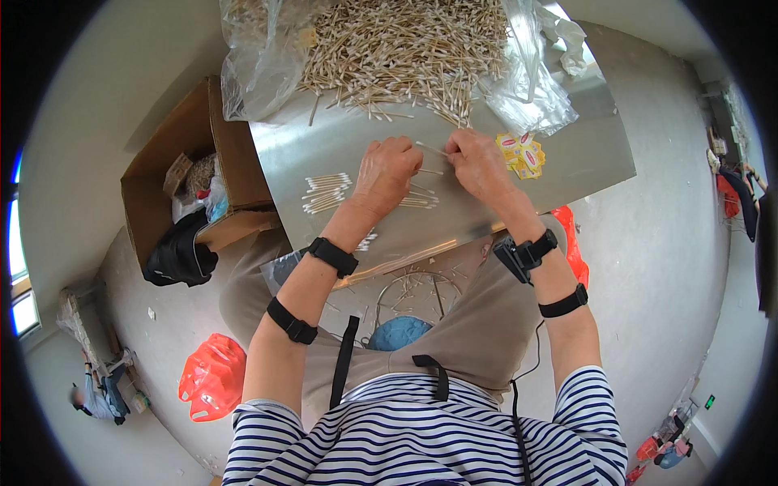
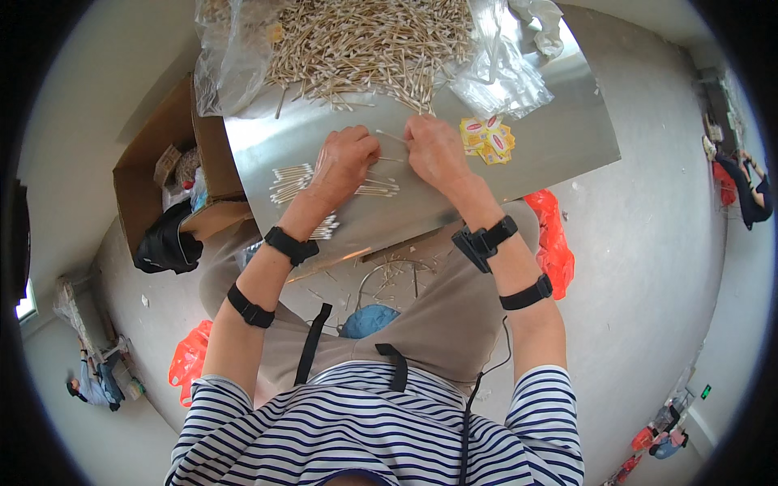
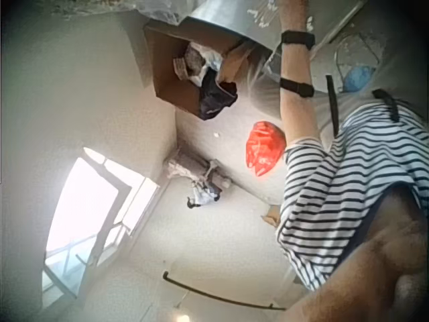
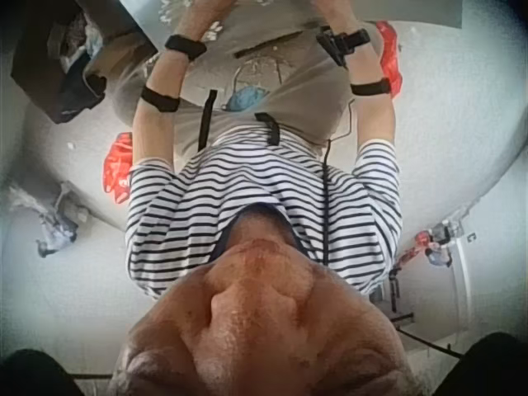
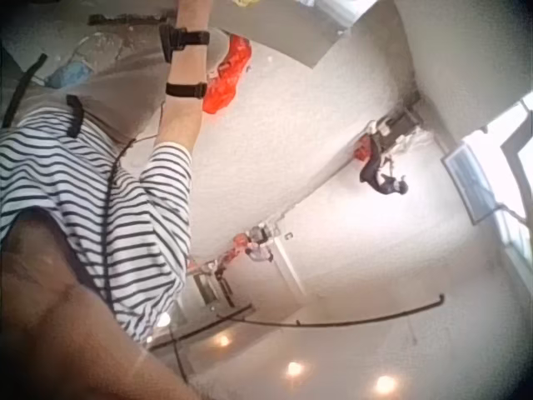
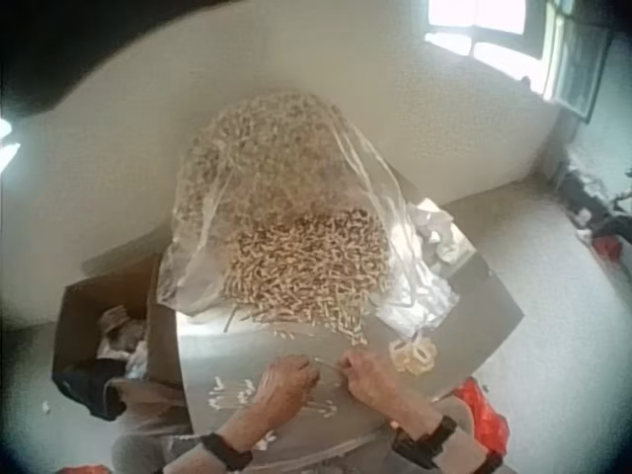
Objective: Sorting cotton swabs and placing them into small plastic packages.
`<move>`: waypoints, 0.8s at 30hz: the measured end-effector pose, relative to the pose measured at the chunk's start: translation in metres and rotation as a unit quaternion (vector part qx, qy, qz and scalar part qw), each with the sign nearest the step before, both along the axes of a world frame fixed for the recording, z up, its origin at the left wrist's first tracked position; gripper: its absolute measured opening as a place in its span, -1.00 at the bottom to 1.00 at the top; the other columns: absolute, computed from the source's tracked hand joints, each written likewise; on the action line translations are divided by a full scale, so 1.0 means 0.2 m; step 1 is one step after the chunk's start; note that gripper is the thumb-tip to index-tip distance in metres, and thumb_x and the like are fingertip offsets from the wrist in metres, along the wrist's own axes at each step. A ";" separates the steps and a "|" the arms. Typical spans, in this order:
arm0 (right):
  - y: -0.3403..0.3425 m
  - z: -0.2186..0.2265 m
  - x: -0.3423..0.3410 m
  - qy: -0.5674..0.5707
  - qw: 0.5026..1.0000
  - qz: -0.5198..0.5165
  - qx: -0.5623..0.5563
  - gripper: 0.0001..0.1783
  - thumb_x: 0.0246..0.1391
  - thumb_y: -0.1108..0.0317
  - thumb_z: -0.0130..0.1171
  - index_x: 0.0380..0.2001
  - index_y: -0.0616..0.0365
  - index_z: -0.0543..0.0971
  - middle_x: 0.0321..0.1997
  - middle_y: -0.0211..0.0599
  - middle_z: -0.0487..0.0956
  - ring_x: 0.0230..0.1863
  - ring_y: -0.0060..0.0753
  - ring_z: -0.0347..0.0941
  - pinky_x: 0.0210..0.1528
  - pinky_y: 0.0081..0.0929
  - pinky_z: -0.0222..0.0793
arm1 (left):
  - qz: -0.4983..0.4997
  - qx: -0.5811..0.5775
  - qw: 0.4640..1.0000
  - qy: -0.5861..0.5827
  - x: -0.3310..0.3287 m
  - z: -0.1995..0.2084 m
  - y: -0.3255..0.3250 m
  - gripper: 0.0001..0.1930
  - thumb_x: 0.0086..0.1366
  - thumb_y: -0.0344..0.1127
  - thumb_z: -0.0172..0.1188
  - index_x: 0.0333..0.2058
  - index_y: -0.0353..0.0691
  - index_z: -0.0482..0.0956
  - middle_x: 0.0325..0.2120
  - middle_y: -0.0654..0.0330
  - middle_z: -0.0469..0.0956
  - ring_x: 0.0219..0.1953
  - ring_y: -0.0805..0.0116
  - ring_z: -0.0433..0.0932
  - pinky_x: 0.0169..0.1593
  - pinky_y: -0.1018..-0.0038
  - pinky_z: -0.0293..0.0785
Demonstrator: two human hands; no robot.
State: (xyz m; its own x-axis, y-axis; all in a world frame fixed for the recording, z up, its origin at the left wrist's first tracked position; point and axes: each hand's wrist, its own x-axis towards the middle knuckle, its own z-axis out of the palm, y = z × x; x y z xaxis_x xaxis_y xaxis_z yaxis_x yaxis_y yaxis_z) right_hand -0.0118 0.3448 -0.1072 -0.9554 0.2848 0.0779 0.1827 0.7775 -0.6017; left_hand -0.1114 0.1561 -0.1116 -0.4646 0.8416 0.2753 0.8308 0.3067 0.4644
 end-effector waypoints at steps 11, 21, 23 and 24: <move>-0.17 -0.10 0.10 0.034 0.999 -0.004 -0.016 -0.93 0.01 0.49 0.20 -0.40 0.09 0.59 -0.28 -0.17 0.57 -0.19 0.06 0.56 -0.19 -0.08 0.48 | 0.104 0.045 0.987 -0.111 0.03 -0.02 0.00 -0.89 0.06 -0.46 0.35 -0.43 -0.15 0.59 -0.40 0.15 0.50 -0.18 0.07 0.55 -0.10 0.16 0.43; 0.00 -0.11 -0.18 0.009 0.972 -0.228 0.056 -0.66 0.01 0.30 0.37 -0.19 0.24 0.54 -0.07 0.06 0.56 -0.09 0.16 0.56 -0.11 -0.04 0.54 | 0.103 0.014 0.983 -0.150 -0.01 0.02 -0.02 -0.87 0.08 -0.46 0.34 -0.34 -0.28 0.65 -0.40 0.03 0.55 -0.29 0.00 0.59 -0.19 0.21 0.51; -0.11 -0.16 -0.27 0.023 0.984 -0.173 0.043 -0.64 -0.04 0.35 0.34 -0.18 0.30 0.52 -0.14 0.13 0.57 -0.07 0.21 0.55 -0.06 -0.01 0.53 | 0.119 0.018 0.980 -0.161 -0.03 0.00 0.00 -0.85 0.08 -0.45 0.34 -0.33 -0.29 0.65 -0.38 0.01 0.57 -0.28 -0.01 0.60 -0.17 0.21 0.52; -0.16 -0.18 -0.31 0.023 0.984 -0.173 0.043 -0.64 -0.04 0.35 0.34 -0.18 0.30 0.52 -0.14 0.13 0.57 -0.07 0.21 0.55 -0.06 -0.01 0.53 | 0.135 0.027 0.979 -0.153 -0.05 -0.01 0.02 -0.84 0.08 -0.45 0.34 -0.31 -0.29 0.65 -0.36 0.00 0.59 -0.27 -0.01 0.60 -0.16 0.22 0.53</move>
